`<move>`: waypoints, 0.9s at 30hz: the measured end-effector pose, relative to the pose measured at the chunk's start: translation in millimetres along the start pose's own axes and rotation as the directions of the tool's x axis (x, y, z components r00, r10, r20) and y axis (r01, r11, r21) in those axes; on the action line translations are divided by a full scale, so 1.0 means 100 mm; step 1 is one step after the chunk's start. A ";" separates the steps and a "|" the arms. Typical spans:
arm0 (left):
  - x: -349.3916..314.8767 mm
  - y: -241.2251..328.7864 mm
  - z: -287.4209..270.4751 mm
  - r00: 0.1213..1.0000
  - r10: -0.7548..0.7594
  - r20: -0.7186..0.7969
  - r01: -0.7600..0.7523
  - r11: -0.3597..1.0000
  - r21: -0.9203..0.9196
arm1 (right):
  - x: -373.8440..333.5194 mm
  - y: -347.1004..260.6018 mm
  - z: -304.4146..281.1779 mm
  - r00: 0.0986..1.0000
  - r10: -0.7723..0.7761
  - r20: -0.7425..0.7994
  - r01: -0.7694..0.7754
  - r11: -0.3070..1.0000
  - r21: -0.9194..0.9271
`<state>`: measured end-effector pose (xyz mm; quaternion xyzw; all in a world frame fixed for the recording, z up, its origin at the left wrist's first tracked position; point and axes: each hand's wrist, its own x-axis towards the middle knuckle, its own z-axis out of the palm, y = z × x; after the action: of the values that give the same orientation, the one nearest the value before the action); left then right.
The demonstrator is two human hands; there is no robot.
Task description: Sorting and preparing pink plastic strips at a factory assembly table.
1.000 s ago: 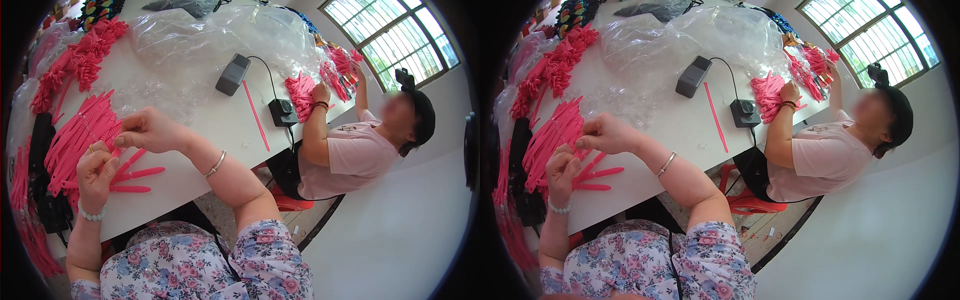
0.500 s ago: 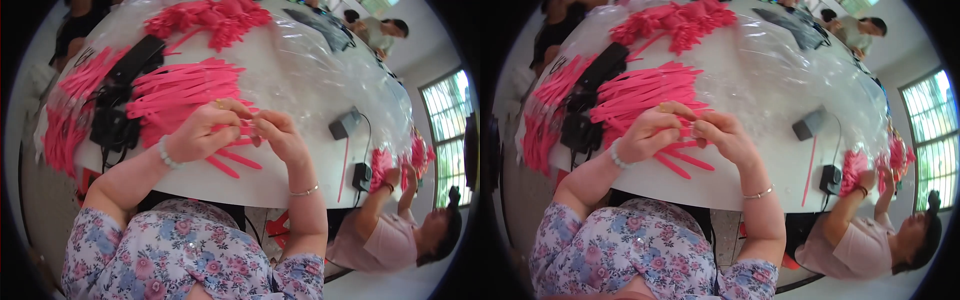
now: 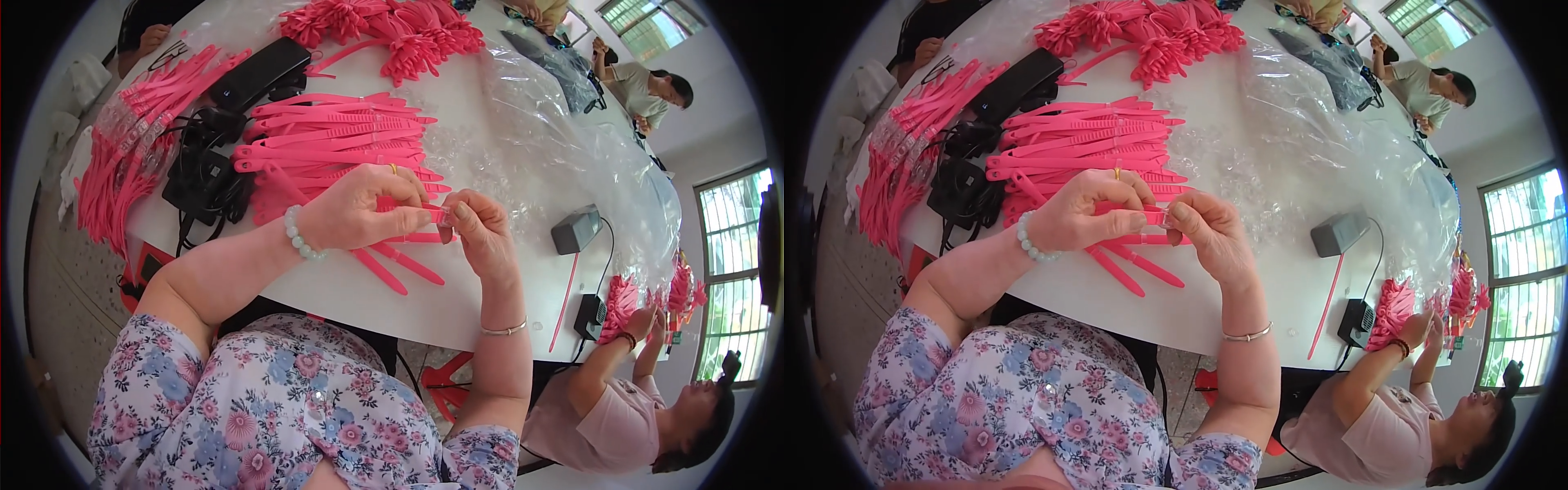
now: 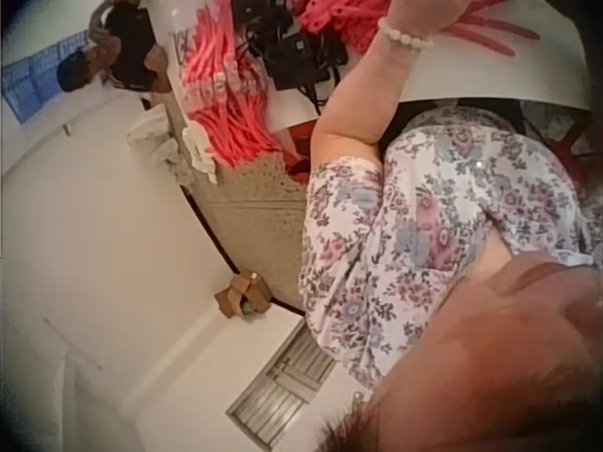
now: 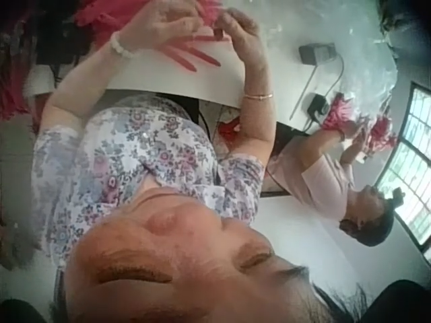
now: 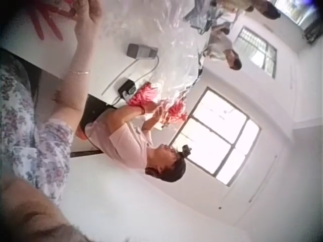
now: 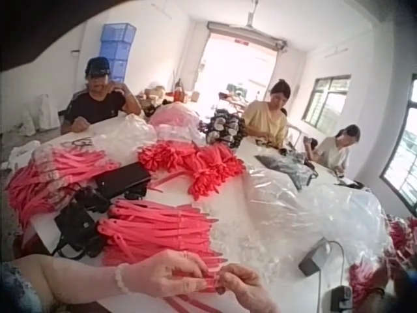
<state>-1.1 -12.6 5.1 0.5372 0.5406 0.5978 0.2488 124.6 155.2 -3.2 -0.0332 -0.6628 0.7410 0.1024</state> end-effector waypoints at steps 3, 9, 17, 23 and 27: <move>0.00 -0.01 0.04 1.000 -0.006 0.026 0.001 0.985 0.173 | -0.02 -0.05 0.05 0.999 -0.029 -0.025 0.022 0.972 -0.232; 0.03 -0.09 0.10 0.978 0.207 -0.014 -0.194 0.936 0.292 | -0.01 -0.10 0.05 0.991 -0.125 -0.039 0.084 0.833 -0.546; 0.05 -0.05 0.09 0.958 0.287 0.017 -0.271 0.883 0.382 | -0.01 -0.11 0.00 0.993 -0.092 -0.075 0.045 0.875 -0.482; 0.01 -0.08 0.10 0.998 0.058 0.018 -0.056 0.992 -0.116 | -0.02 -0.10 -0.03 0.996 -0.045 -0.083 0.010 0.924 -0.383; 0.00 -0.11 0.10 0.998 0.060 0.025 -0.055 0.988 -0.144 | -0.03 -0.12 -0.01 0.995 0.000 -0.104 -0.034 0.945 -0.324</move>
<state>4.9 -5.4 -6.8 0.5421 0.4769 0.6339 0.2773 128.7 156.8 8.4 -0.0933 -0.7697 0.6195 0.1228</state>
